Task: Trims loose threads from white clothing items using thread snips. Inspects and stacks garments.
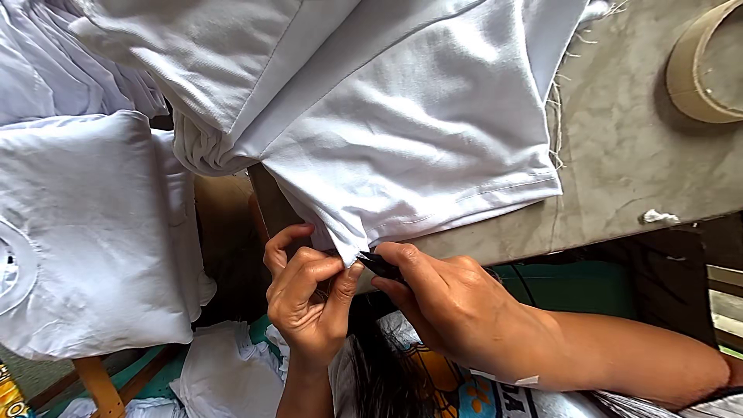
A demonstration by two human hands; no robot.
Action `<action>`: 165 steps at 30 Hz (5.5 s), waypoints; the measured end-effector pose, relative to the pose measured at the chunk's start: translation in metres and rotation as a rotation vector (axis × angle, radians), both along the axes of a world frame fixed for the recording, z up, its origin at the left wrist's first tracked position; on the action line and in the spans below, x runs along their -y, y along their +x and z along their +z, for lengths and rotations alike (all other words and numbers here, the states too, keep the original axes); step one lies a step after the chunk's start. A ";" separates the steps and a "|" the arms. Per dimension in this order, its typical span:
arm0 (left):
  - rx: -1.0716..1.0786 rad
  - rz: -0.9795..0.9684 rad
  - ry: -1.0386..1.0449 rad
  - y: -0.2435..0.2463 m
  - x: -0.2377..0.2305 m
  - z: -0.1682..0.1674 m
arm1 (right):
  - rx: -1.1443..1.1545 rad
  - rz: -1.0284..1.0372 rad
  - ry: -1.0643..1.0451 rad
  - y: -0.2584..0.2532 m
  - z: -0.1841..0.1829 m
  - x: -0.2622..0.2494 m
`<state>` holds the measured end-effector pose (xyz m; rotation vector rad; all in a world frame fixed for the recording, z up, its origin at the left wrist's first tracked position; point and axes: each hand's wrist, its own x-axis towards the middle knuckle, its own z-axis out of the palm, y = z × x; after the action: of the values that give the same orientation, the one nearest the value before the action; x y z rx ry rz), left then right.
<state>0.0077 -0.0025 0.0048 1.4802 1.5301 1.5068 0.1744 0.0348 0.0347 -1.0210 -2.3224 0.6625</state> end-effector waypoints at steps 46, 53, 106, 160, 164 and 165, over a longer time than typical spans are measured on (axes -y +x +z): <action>-0.039 0.038 0.011 0.001 0.001 -0.001 | 0.028 -0.011 0.013 -0.002 0.001 -0.002; -0.036 0.035 0.021 0.002 0.000 -0.001 | 0.017 -0.010 0.006 -0.002 0.001 -0.002; -0.078 0.022 0.014 0.003 -0.001 0.001 | -0.306 0.084 0.156 -0.018 -0.008 -0.032; -0.020 0.064 0.037 0.004 0.000 0.000 | -0.161 -0.065 0.313 0.022 -0.024 -0.046; -0.047 0.084 0.006 0.008 -0.002 0.000 | -0.160 -0.092 0.303 0.028 -0.017 -0.054; -0.052 0.091 -0.003 0.010 -0.003 0.000 | -0.210 -0.074 0.266 0.025 -0.015 -0.051</action>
<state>0.0173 0.0009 0.0045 1.4767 1.6493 1.5271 0.1993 0.0855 0.0196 -0.8667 -2.1105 0.3970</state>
